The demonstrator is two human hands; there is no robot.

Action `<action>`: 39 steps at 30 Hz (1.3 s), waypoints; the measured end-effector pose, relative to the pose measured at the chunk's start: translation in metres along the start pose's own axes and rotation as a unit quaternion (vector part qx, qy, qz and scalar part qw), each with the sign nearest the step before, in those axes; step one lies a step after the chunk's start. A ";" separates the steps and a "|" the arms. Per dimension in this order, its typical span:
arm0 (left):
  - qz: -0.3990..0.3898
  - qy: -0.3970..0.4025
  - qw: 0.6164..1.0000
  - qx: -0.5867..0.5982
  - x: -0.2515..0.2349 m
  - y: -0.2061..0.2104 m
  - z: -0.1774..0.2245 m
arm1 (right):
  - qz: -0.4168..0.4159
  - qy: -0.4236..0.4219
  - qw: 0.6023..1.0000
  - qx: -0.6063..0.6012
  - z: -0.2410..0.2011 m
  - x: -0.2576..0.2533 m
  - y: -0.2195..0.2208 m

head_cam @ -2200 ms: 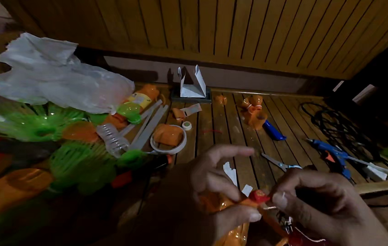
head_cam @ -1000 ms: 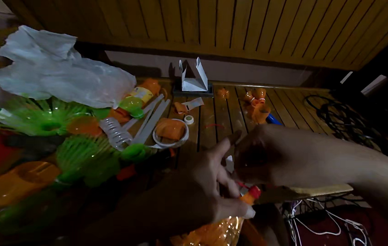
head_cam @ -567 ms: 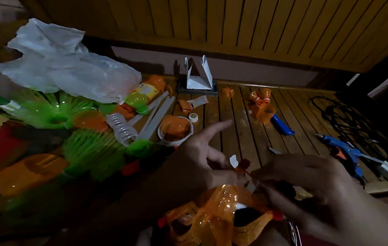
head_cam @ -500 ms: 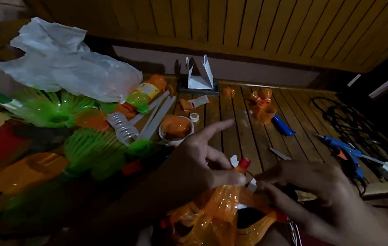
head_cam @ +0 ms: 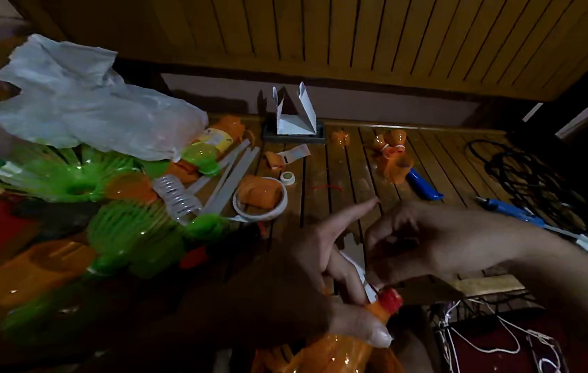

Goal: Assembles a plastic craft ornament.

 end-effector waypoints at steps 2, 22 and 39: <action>0.019 -0.011 1.000 -0.010 -0.002 0.003 -0.002 | 0.001 -0.005 0.999 0.032 -0.013 -0.005 -0.001; 0.084 0.000 0.996 -0.038 0.005 -0.013 -0.010 | 0.279 -0.210 0.926 0.140 0.017 0.038 0.041; 0.118 0.127 0.978 -0.121 0.010 -0.024 -0.013 | 0.218 -0.142 0.961 -0.098 0.056 0.035 0.032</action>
Point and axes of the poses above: each hand's wrist, its own x-axis away from the middle knuckle, its own y-axis out of the palm, z = x × y, the point moved 4 cm from there along -x, towards the middle knuckle, and after that the axes turned 10 degrees about x, right-handed, at the moved point
